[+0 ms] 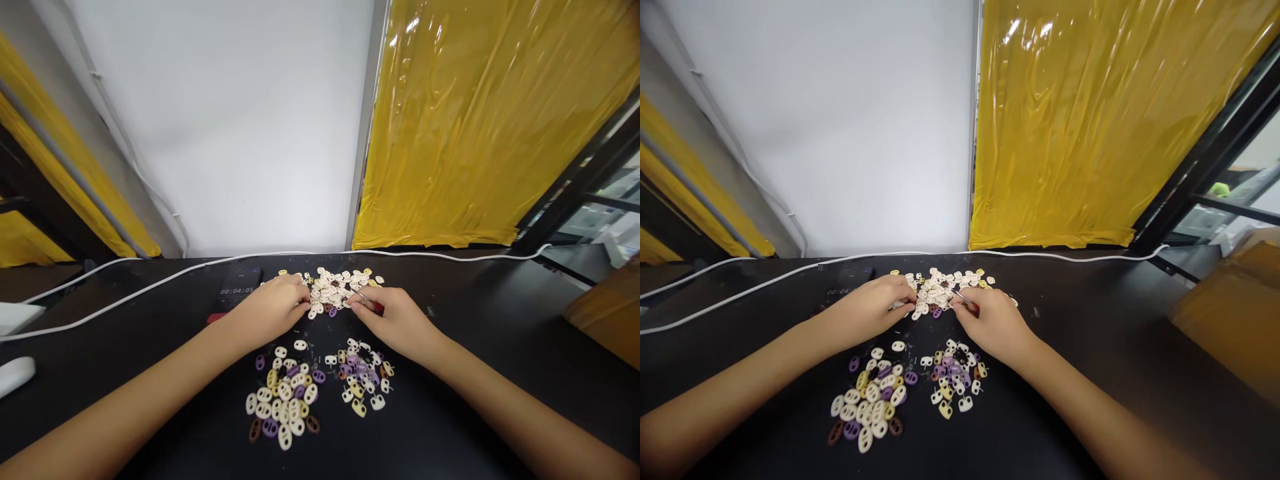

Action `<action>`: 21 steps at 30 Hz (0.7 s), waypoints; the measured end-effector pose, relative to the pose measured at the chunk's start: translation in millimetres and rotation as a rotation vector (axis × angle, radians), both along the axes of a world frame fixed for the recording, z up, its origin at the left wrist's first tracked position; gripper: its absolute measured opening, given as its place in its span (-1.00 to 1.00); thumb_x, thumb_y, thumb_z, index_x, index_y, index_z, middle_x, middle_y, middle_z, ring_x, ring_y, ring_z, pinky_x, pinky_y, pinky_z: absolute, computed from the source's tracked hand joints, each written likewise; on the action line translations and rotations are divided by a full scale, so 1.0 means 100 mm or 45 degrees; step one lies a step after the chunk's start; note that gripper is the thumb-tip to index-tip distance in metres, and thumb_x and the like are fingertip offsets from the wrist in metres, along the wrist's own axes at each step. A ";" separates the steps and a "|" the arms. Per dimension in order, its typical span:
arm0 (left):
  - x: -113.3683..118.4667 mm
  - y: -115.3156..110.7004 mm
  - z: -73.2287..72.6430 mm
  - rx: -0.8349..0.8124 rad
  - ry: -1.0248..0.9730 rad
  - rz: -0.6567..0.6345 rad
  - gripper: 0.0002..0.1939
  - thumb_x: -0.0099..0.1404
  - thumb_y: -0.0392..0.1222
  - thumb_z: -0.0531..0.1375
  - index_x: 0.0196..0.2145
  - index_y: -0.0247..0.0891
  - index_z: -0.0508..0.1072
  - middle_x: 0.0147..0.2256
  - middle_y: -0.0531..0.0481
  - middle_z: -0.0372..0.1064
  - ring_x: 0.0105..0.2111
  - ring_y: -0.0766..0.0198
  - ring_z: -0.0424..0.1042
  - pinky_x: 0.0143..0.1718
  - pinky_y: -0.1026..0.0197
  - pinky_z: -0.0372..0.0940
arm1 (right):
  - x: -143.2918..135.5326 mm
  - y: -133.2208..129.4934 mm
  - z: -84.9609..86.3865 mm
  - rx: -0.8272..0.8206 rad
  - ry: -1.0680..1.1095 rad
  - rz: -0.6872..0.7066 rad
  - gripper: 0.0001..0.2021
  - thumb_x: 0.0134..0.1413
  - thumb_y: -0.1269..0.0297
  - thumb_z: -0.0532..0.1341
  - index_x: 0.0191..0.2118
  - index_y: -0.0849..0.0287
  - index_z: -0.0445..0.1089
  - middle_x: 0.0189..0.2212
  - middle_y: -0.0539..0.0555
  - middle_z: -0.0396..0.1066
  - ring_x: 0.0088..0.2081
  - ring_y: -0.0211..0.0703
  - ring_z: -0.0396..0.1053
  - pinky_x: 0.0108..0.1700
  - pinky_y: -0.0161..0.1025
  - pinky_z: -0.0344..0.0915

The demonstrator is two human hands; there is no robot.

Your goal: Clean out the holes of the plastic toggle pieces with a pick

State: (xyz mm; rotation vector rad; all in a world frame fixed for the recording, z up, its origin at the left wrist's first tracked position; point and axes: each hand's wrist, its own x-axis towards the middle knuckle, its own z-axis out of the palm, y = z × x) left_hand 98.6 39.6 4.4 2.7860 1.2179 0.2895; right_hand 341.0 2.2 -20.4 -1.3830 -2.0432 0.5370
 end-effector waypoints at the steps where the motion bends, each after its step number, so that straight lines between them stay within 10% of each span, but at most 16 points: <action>1: 0.01 0.00 -0.01 0.014 0.015 -0.007 -0.78 0.38 -0.30 0.10 -0.32 -0.30 0.54 -0.32 -0.12 0.43 -0.26 0.04 0.43 -0.16 0.00 0.32 | 0.00 0.00 0.00 -0.004 0.001 0.000 -0.79 0.21 0.26 0.15 -0.35 0.15 0.51 -0.57 -0.03 0.31 -0.49 -0.21 0.23 -0.36 -0.27 0.19; 10: 0.09 -0.05 -0.02 0.063 -0.115 0.027 -0.84 0.33 -0.35 0.05 -0.34 -0.27 0.41 -0.35 -0.09 0.40 -0.26 0.07 0.37 -0.12 -0.02 0.26 | -0.04 -0.06 0.07 -0.015 0.026 -0.011 -0.81 0.18 0.29 0.15 -0.39 0.15 0.49 -0.60 -0.09 0.22 -0.52 -0.26 0.16 -0.40 -0.29 0.12; 21: 0.20 -0.70 -0.04 -0.454 -0.835 0.138 -0.90 0.34 -0.21 0.13 -0.33 -0.22 0.40 -0.44 0.05 0.40 -0.44 0.29 0.40 -0.40 0.23 0.34 | -0.27 -0.35 0.12 -0.276 0.503 0.239 -0.87 0.13 0.27 0.24 -0.40 0.18 0.44 -0.63 -0.13 0.18 -0.56 -0.33 0.12 -0.48 -0.34 0.09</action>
